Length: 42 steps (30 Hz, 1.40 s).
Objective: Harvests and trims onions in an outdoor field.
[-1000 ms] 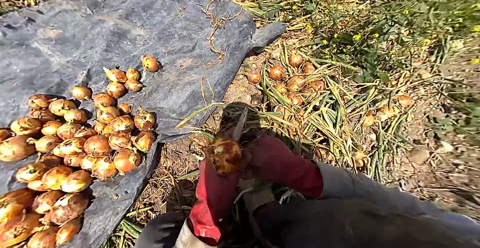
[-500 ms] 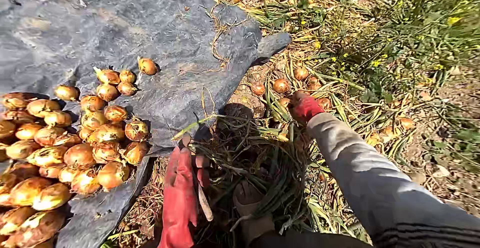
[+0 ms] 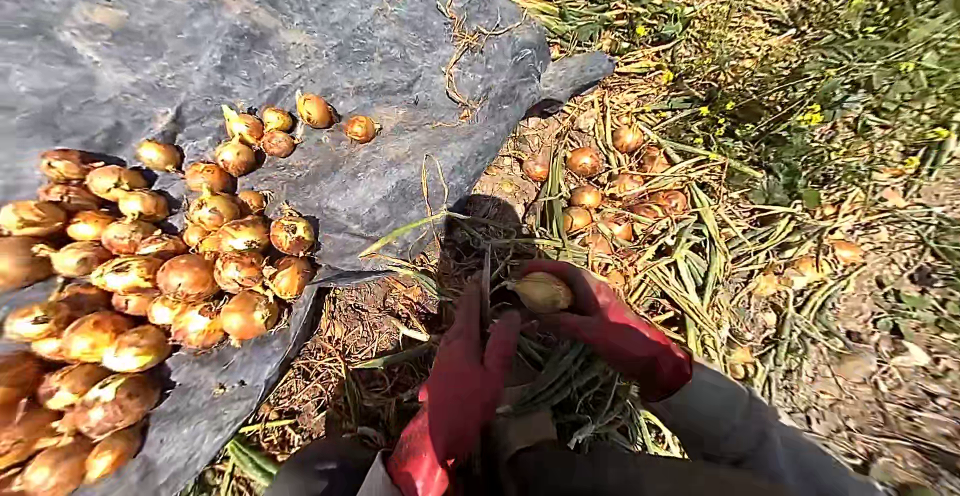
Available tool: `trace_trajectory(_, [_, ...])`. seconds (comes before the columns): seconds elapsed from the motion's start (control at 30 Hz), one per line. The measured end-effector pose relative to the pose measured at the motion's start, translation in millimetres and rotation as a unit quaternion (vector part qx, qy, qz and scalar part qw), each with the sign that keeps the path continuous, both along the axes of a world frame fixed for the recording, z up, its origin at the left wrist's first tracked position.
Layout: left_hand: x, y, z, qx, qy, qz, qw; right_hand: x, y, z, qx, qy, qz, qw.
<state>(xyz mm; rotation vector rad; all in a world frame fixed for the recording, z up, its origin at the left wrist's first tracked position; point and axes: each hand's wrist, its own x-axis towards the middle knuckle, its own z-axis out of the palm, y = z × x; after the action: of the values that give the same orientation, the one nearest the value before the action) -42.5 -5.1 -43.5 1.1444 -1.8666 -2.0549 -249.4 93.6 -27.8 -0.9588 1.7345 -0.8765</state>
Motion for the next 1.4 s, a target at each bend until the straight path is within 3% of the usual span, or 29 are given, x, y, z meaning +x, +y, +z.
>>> trace_trajectory(0.07, [0.7, 8.9, 0.3, -0.024, 0.011, -0.033, 0.999, 19.9, 12.1, 11.8, -0.034, -0.01, 0.045, 0.998])
trace_trajectory(0.2, [2.4, 19.7, 10.6, -0.153, 0.039, -0.058, 0.986, 21.6, 16.8, 31.7, -0.002, 0.142, 0.143, 0.979])
trace_trajectory(0.3, [3.6, 23.7, 17.3, -0.229, 0.052, -0.069, 0.97, 33.6, 15.7, 41.8, 0.024, 0.189, 0.118, 0.974])
trace_trajectory(0.4, [7.3, 19.6, 16.9, -0.236, 0.048, -0.049, 0.969, 43.7, 10.6, 40.1, 0.016, 0.273, 0.096, 0.957])
trace_trajectory(0.5, [6.5, 16.0, 11.5, -0.16, 0.067, -0.017, 0.985, 41.3, 2.0, 30.4, 0.011, 0.371, 0.036, 0.928])
trace_trajectory(0.57, [5.4, 15.7, 14.3, -0.077, 0.094, 0.007, 0.993, 17.1, -7.5, 23.2, 0.046, 0.371, -0.037, 0.927])
trace_trajectory(0.67, [-0.3, 6.0, 14.9, 0.11, 0.121, 0.086, 0.983, -8.7, -11.6, 29.7, -0.007, 0.33, -0.049, 0.943])
trace_trajectory(0.73, [-4.0, -8.7, 9.0, 0.235, 0.126, 0.135, 0.954, 6.8, -16.2, 46.2, -0.033, 0.202, 0.019, 0.979])
trace_trajectory(0.8, [-3.4, -23.5, 4.6, 0.328, 0.19, 0.225, 0.898, 16.6, -26.0, 48.7, -0.016, 0.108, 0.073, 0.991])
trace_trajectory(0.83, [0.3, -32.4, 5.8, 0.353, 0.236, 0.264, 0.866, 15.1, -30.3, 43.6, -0.002, 0.124, 0.076, 0.989])
trace_trajectory(0.9, [11.4, -51.4, 11.5, 0.351, 0.315, 0.333, 0.816, 9.9, -37.2, 22.1, 0.045, 0.209, -0.041, 0.976])
trace_trajectory(1.0, [32.9, -71.6, 8.1, 0.308, 0.434, 0.314, 0.786, -90.7, -59.9, -41.1, 0.164, 0.255, -0.145, 0.942])
trace_trajectory(1.07, [35.3, -68.9, 6.2, 0.317, 0.434, 0.289, 0.792, -144.7, -69.8, -81.6, 0.237, 0.278, -0.198, 0.91])
trace_trajectory(1.17, [18.2, -50.3, 5.6, 0.321, 0.255, 0.292, 0.864, -172.4, -83.9, -98.5, 0.335, 0.334, -0.093, 0.876])
trace_trajectory(1.27, [-5.1, -35.1, 12.3, 0.307, 0.101, 0.278, 0.905, -168.9, -81.1, -95.2, 0.317, 0.245, -0.165, 0.901])
trace_trajectory(1.4, [-9.8, -19.3, 18.6, 0.223, 0.067, 0.164, 0.959, -146.5, -64.4, -74.4, 0.279, 0.117, -0.234, 0.924])
